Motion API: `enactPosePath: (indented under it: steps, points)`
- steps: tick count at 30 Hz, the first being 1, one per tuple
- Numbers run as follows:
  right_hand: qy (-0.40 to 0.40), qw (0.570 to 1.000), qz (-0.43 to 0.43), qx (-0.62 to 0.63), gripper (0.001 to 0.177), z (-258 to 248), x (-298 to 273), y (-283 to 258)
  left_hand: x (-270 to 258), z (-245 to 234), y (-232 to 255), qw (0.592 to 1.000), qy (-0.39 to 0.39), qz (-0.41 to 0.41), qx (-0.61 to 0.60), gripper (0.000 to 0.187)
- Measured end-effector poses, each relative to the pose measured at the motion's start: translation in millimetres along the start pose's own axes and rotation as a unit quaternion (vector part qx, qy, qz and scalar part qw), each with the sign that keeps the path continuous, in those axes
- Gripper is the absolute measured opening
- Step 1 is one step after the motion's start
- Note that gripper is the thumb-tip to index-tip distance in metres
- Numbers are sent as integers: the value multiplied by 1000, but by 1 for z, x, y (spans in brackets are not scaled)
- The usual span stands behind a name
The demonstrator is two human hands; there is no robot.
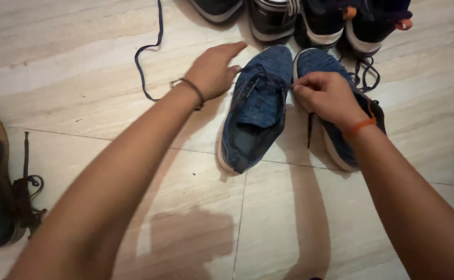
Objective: The person laces a white sneaker, then moves to a blue sneaker and laces it. The person handles the laces and shoes directly without tools.
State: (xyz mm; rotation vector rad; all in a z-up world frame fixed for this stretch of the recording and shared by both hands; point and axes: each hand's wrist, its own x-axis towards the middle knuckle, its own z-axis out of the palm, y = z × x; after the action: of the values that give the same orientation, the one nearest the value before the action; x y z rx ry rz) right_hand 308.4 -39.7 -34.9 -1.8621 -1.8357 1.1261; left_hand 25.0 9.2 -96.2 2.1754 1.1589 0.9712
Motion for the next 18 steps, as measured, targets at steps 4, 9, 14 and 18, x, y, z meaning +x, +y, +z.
enactPosePath:
  steps: [4,9,14,18]
  points:
    - [-64,998,11,21,25,7,5,-12,18,34,6,996,-54,-26,71,35]
    - [-52,997,40,-40,22,5,0,-7,22,40,8,990,-87,-42,107,11]
    - [-10,988,27,-151,22,0,-3,9,-13,-12,-8,993,-60,-60,81,9]
    - [-14,985,57,-165,23,-4,-2,7,-27,-30,-1,982,-89,-123,116,9]
